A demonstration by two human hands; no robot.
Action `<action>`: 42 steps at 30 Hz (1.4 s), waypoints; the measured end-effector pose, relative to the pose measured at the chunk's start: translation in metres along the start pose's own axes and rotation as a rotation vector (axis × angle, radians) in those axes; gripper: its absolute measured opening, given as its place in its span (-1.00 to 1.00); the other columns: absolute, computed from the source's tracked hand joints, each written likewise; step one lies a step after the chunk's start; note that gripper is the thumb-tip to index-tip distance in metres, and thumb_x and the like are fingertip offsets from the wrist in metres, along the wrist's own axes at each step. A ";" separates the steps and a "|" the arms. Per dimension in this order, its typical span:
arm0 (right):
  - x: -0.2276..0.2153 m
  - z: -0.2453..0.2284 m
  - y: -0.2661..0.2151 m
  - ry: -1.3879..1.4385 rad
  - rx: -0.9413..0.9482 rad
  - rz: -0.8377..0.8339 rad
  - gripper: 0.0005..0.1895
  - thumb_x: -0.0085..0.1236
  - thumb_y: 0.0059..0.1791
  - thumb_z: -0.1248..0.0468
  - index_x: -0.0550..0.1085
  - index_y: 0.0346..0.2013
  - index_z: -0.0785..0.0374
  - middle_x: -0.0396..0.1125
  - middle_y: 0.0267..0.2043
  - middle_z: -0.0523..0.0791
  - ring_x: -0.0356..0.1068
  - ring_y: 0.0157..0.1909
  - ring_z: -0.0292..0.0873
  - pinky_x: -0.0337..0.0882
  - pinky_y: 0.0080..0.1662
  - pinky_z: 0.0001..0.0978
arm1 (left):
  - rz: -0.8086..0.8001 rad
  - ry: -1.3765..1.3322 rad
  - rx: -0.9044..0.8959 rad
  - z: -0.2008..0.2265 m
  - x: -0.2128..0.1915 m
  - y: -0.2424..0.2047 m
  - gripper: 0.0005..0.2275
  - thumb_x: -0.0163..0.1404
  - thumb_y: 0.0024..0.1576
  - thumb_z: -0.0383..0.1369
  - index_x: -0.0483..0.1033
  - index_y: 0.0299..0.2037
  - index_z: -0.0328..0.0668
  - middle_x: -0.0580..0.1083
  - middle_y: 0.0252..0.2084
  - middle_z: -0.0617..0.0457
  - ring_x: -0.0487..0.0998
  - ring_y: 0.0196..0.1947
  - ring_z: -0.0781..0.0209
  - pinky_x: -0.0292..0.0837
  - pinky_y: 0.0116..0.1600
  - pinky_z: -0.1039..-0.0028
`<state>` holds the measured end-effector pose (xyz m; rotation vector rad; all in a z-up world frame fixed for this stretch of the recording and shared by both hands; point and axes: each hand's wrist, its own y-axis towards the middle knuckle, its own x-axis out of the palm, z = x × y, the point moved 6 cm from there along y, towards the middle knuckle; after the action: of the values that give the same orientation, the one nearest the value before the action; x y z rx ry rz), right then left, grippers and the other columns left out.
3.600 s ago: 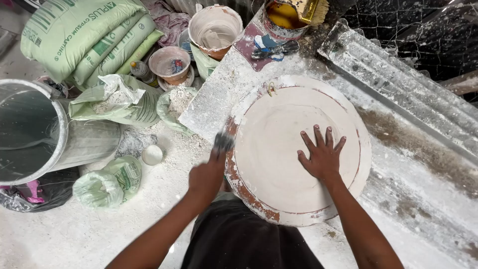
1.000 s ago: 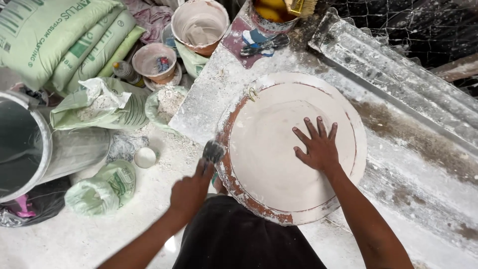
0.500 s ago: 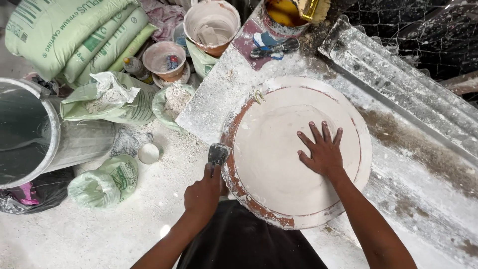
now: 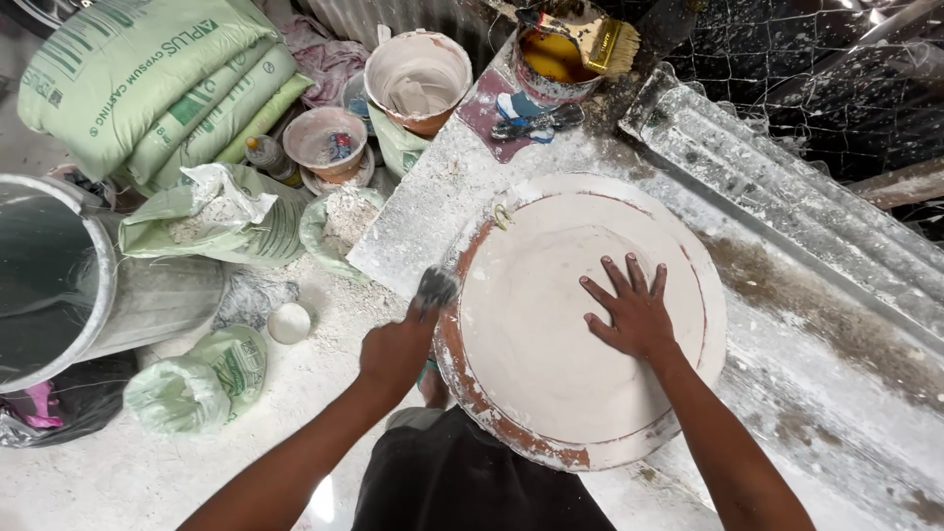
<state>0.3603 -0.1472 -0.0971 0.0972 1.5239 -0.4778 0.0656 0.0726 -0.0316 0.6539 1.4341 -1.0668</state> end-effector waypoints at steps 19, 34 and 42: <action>-0.024 -0.008 0.031 0.230 0.044 0.020 -0.66 0.07 0.01 -0.13 0.61 -0.16 -0.04 0.18 0.43 -0.21 -0.09 0.57 -0.03 -0.26 0.44 0.32 | 0.201 -0.054 0.067 -0.003 0.014 0.089 -0.76 -0.09 0.25 -0.41 0.50 0.10 -0.11 0.55 0.02 -0.17 0.66 -0.37 -0.01 0.57 -0.36 0.22; -0.019 -0.091 0.146 0.674 0.657 0.297 -0.68 -0.03 0.15 0.03 0.48 -0.23 0.23 0.46 -0.08 0.08 0.42 0.03 0.08 0.41 0.12 0.09 | 0.091 -0.146 -0.054 0.002 0.021 0.006 -0.53 -0.04 0.10 -0.46 0.38 0.29 -0.07 0.30 0.36 -0.24 0.67 -0.43 -0.04 0.59 -0.42 0.27; -0.022 -0.114 0.110 0.798 0.767 0.297 -0.74 0.01 -0.07 0.13 0.49 -0.33 0.28 -0.14 0.58 0.07 -0.31 0.56 0.38 -0.44 0.27 0.74 | 0.042 -0.232 -0.013 -0.005 0.006 -0.024 -0.43 -0.01 0.00 -0.55 0.29 0.31 -0.20 0.20 0.46 -0.14 0.61 -0.21 -0.09 0.60 -0.36 0.28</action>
<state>0.2938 -0.0026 -0.1087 1.2121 1.9588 -0.8157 0.0410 0.0656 -0.0316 0.5297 1.2208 -1.0626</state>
